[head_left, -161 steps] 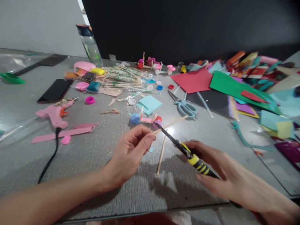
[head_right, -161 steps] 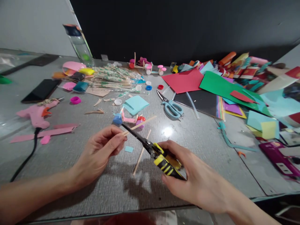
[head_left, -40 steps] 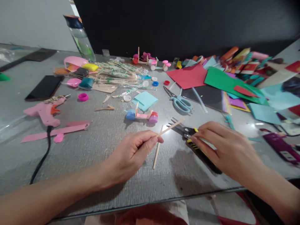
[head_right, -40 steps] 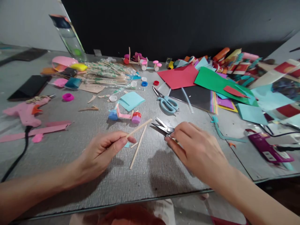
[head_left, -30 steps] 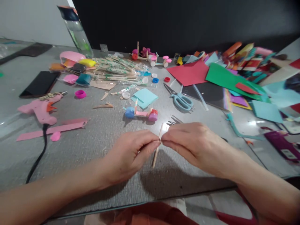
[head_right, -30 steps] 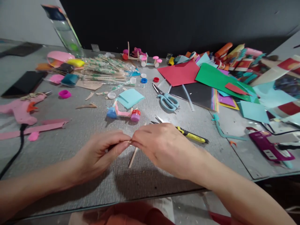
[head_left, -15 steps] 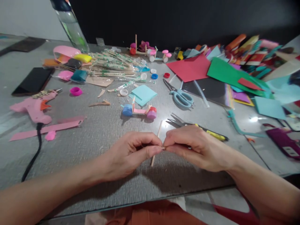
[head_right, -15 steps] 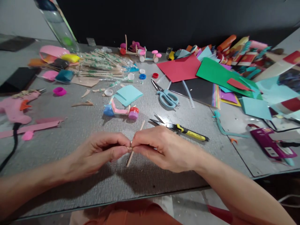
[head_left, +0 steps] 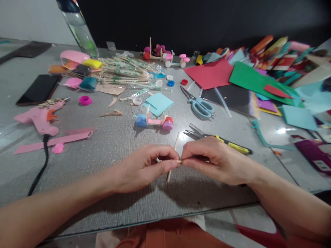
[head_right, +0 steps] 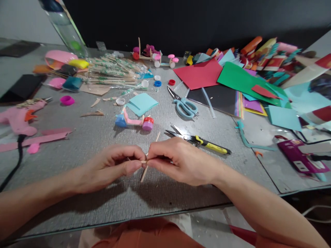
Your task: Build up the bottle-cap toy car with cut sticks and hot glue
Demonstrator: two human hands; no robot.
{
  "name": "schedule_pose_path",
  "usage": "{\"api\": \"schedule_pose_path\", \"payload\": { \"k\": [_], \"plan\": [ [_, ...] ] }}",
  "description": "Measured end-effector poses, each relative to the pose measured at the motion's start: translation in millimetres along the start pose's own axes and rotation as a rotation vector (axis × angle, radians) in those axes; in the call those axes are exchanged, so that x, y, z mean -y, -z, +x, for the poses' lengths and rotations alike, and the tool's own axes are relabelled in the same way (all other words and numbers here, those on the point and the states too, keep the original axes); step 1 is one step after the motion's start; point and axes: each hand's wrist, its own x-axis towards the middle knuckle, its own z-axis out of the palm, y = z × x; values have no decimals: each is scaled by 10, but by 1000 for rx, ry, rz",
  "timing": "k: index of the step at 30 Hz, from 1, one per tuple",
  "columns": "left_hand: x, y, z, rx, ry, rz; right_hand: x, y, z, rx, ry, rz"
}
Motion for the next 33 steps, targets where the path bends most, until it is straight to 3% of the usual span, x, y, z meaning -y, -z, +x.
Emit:
{"api": "schedule_pose_path", "payload": {
  "k": [3, 6, 14, 27, 30, 33],
  "plan": [
    [5, 7, 3, -10, -53, 195, 32, 12, -7, 19, -62, -91],
    [17, -3, 4, -2, -93, 251, 57, 13, -13, 74, -95, -104],
    [-15, -48, -37, -16, -86, 87, 28, -25, -9, 52, -29, 140],
    [-56, -27, -34, 69, -13, -113, -57, -79, -4, 56, -28, 532],
    [-32, -24, -27, 35, 24, -114, -52, -43, 14, 39, -29, 444],
    [15, -39, -6, -73, 14, 81, -44, -41, 12, 26, -89, 129]
  ]
}}
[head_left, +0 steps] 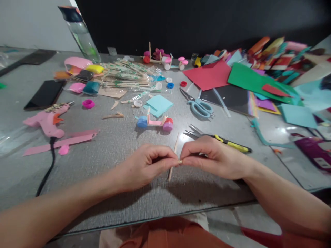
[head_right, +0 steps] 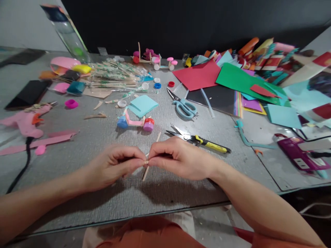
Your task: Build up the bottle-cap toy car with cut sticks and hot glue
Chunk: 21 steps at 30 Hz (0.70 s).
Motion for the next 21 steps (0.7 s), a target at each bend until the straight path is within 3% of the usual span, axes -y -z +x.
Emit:
{"api": "schedule_pose_path", "payload": {
  "k": [3, 5, 13, 21],
  "plan": [
    [52, -25, 19, -145, 37, 280, 8, -61, -16, -123, -142, -452],
    [76, -31, 26, -197, 53, 355, 30, -104, -22, -223, -200, -613],
    [69, -32, 21, -163, 26, 1, 98, -81, -25, -279, -215, -166],
    [103, -68, 48, -68, 134, -383, 72, -151, 18, -397, -91, -79]
  ]
}}
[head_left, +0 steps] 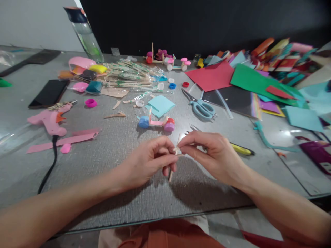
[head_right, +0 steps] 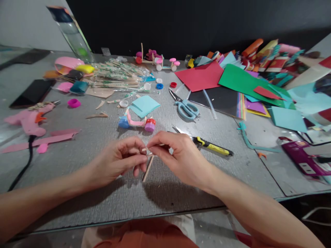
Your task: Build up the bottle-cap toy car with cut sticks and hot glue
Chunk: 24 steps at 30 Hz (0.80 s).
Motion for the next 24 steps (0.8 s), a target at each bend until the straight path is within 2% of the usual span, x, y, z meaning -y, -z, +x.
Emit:
{"api": "schedule_pose_path", "payload": {
  "k": [3, 9, 16, 20, 22, 24],
  "plan": [
    [-4, -17, 10, -34, 21, -66, 4, -35, 12, -15, 42, -1],
    [-13, -25, 11, -90, -46, -148, -23, -58, 4, -8, 160, -29],
    [33, -27, -18, -120, -131, -128, -29, -107, -43, -17, 221, -122],
    [42, -42, -50, -151, -173, -44, -15, -114, -43, -8, 237, -168],
    [30, -49, -62, -165, -207, 7, -1, -86, -29, 3, 195, -152],
    [18, -55, -67, -179, -238, 19, 13, -37, -10, 40, 57, -79]
  ]
}}
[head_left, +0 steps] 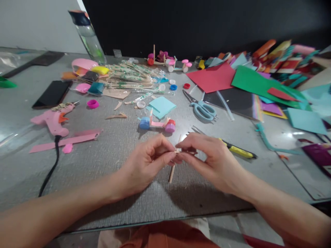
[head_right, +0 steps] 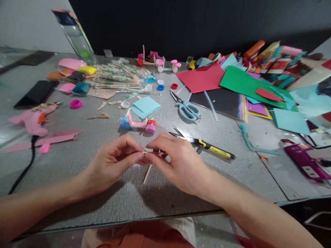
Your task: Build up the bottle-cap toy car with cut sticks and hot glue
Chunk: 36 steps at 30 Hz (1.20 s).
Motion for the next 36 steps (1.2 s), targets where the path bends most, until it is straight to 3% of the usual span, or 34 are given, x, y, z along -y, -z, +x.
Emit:
{"api": "schedule_pose_path", "payload": {
  "k": [4, 8, 12, 16, 21, 29, 36],
  "plan": [
    [-3, -8, 20, -21, 21, -80, 5, 103, 25, 102, -212, 97],
    [-6, 4, 45, -9, 103, -130, 6, 120, 25, 72, -208, 16],
    [-36, 17, 53, 53, 194, -23, 9, 86, 18, 75, -209, -4],
    [-51, 20, 53, 99, 195, 36, -9, 116, 32, 113, -261, 117],
    [-39, 42, 61, 42, 194, 4, -91, 270, 59, -37, -322, 248],
    [-29, 17, 5, 56, 121, 131, -91, 173, 33, 200, -305, 317],
    [-64, 18, 36, 76, 156, 7, -60, 147, 37, 189, -353, 315]
  ]
}}
